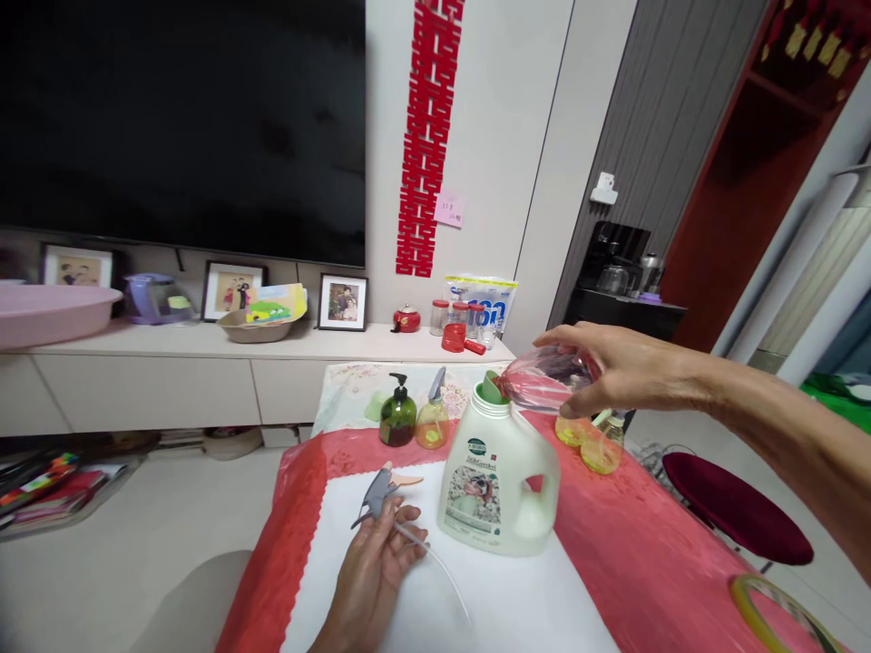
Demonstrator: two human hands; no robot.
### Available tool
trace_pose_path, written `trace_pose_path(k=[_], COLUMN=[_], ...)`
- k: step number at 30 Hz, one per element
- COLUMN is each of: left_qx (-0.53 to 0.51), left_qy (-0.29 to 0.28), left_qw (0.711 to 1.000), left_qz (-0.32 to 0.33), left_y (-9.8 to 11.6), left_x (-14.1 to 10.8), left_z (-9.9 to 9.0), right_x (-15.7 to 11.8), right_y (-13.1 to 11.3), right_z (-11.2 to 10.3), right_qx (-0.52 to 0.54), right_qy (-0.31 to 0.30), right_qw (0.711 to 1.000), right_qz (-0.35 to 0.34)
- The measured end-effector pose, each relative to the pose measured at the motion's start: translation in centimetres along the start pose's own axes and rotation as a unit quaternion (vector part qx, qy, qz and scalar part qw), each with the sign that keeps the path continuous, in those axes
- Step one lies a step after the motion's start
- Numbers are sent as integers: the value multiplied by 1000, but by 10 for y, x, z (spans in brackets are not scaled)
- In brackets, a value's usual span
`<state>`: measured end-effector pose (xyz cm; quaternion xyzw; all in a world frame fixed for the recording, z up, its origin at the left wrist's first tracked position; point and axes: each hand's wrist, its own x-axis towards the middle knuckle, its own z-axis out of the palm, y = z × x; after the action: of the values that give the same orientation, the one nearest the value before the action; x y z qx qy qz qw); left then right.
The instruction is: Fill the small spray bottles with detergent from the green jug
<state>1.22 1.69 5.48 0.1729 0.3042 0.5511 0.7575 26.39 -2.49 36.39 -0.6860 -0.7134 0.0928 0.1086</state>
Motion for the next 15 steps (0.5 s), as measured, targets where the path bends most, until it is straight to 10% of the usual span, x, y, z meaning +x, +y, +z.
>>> trace_pose_path(k=[15], left_qx=[6], left_qy=[1], left_qw=[1000], left_qz=[-5], left_y=[2], left_x=[-2], left_z=[3], right_x=[23], right_y=[-4], right_z=[-10], right_qx=[-183], right_qy=[12], right_qw=[975], right_qz=[-123])
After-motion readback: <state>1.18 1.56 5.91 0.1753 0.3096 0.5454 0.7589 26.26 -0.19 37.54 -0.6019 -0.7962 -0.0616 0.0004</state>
